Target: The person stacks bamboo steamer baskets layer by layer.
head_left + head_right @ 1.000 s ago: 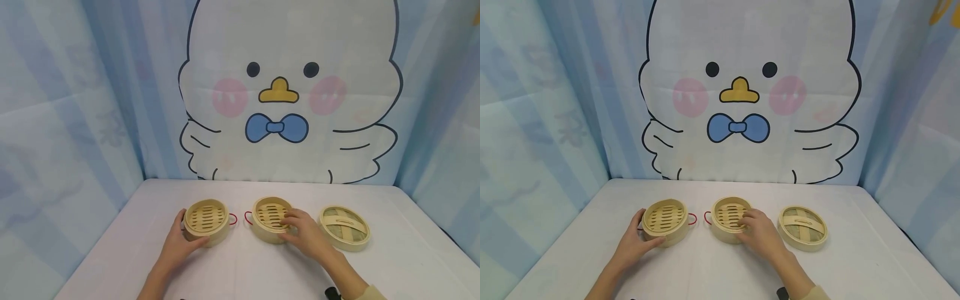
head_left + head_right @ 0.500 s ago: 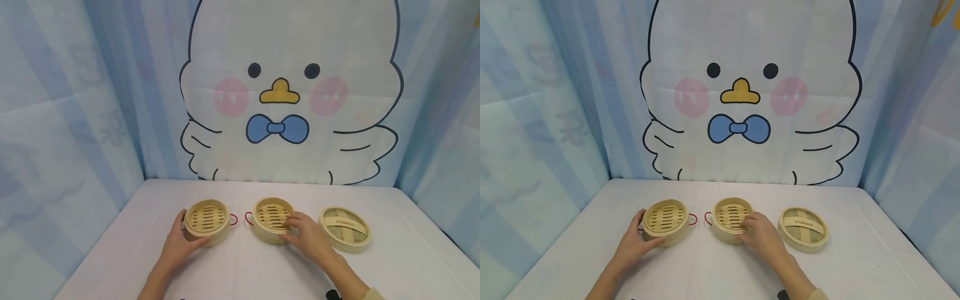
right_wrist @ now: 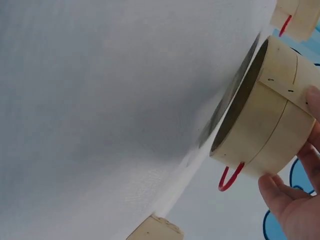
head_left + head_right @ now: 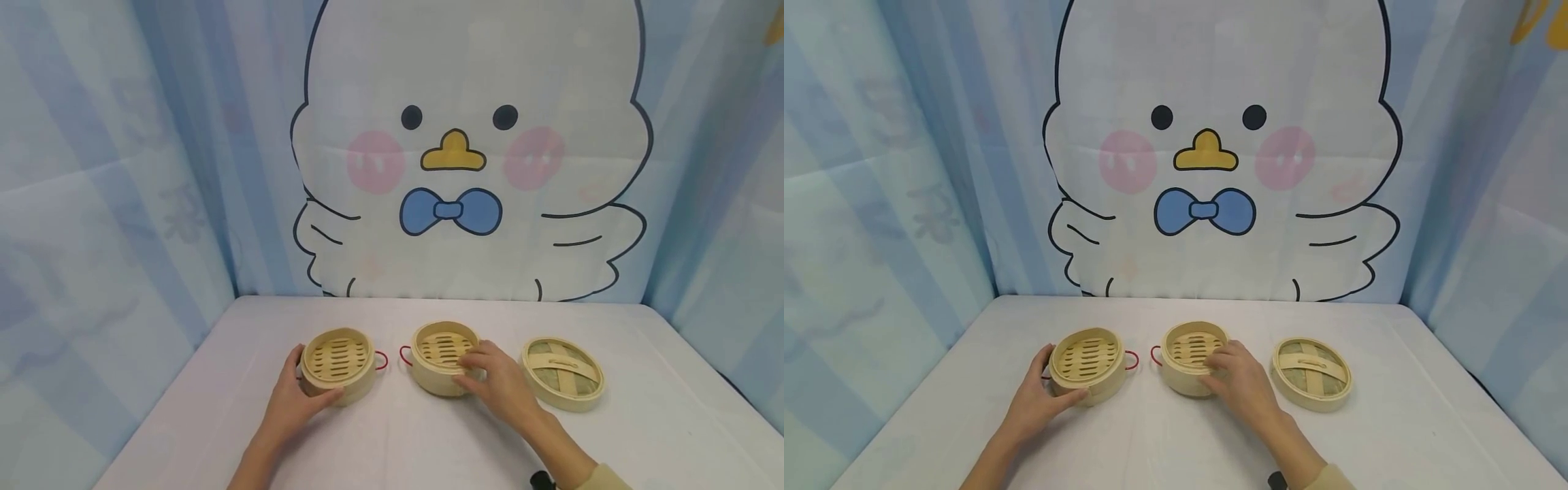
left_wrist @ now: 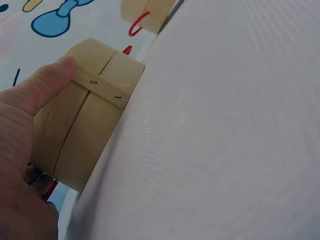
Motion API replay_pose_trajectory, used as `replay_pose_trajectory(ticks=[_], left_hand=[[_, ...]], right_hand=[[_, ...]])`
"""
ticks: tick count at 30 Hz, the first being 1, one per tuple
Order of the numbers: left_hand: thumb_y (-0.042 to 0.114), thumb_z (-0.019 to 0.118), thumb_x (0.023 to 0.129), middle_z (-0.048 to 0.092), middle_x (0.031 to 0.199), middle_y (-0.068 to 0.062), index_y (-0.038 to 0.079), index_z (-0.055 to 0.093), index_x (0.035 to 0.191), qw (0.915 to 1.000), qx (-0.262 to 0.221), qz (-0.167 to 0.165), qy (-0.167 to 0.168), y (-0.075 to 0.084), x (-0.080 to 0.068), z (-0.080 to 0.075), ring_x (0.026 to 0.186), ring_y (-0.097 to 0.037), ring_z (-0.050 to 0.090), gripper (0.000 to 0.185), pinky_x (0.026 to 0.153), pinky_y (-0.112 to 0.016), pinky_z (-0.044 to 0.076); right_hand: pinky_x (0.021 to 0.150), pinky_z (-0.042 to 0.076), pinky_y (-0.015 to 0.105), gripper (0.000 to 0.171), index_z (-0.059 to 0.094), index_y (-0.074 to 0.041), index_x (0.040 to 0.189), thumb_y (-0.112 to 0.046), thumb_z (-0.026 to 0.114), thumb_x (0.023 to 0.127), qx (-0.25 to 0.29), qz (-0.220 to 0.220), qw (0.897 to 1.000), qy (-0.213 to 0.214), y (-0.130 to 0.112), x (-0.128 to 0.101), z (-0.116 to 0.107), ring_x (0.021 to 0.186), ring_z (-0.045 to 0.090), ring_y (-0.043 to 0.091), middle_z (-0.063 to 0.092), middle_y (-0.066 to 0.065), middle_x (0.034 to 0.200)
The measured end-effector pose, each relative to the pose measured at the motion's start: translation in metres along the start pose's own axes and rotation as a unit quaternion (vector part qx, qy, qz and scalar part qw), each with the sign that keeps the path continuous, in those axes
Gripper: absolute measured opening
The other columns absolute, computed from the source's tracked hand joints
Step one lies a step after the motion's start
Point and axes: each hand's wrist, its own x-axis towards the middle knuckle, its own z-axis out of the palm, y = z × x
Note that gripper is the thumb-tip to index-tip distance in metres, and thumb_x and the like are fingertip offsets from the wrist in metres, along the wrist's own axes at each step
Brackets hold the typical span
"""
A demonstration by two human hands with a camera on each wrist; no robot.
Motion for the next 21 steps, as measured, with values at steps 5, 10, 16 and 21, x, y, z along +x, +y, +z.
replay_pose_trajectory(ticks=[5,10,16,21], left_hand=[[0.035,0.090,0.076,0.025,0.159,-0.028,-0.006,0.017,0.156,1.0000,-0.008,-0.002,-0.002,-0.001,-0.001,-0.001,0.145,-0.042,0.027,0.116,0.113,-0.058,0.030],[0.035,0.091,0.076,0.026,0.159,-0.028,-0.005,0.018,0.156,1.0000,-0.005,-0.005,-0.001,-0.001,-0.001,-0.001,0.145,-0.042,0.027,0.116,0.113,-0.058,0.030],[0.034,0.091,0.075,0.028,0.158,-0.028,-0.005,0.019,0.156,1.0000,-0.003,0.000,0.007,-0.001,0.000,-0.001,0.145,-0.041,0.029,0.115,0.112,-0.058,0.032],[0.034,0.091,0.075,0.029,0.157,-0.028,-0.006,0.020,0.155,0.9999,-0.007,0.005,0.009,-0.001,0.000,0.002,0.144,-0.042,0.030,0.115,0.111,-0.058,0.033]], right_hand=[[0.080,0.057,0.042,0.027,0.079,-0.007,0.089,-0.008,0.094,0.066,0.004,0.005,1.000,0.015,-0.003,0.003,0.003,0.088,0.065,0.019,0.068,0.000,0.093],[0.083,0.057,0.044,0.027,0.079,-0.006,0.091,-0.011,0.093,0.068,0.016,0.022,0.999,0.019,-0.011,0.010,0.010,0.094,0.065,0.022,0.070,0.002,0.095],[0.086,0.056,0.044,0.025,0.079,-0.008,0.090,-0.014,0.092,0.070,0.035,0.023,0.998,0.039,-0.029,0.027,0.022,0.100,0.064,0.021,0.071,0.001,0.097],[0.087,0.056,0.043,0.024,0.079,-0.008,0.090,-0.013,0.092,0.070,0.053,0.020,0.997,0.043,-0.042,0.035,0.032,0.101,0.064,0.021,0.071,0.000,0.098]])
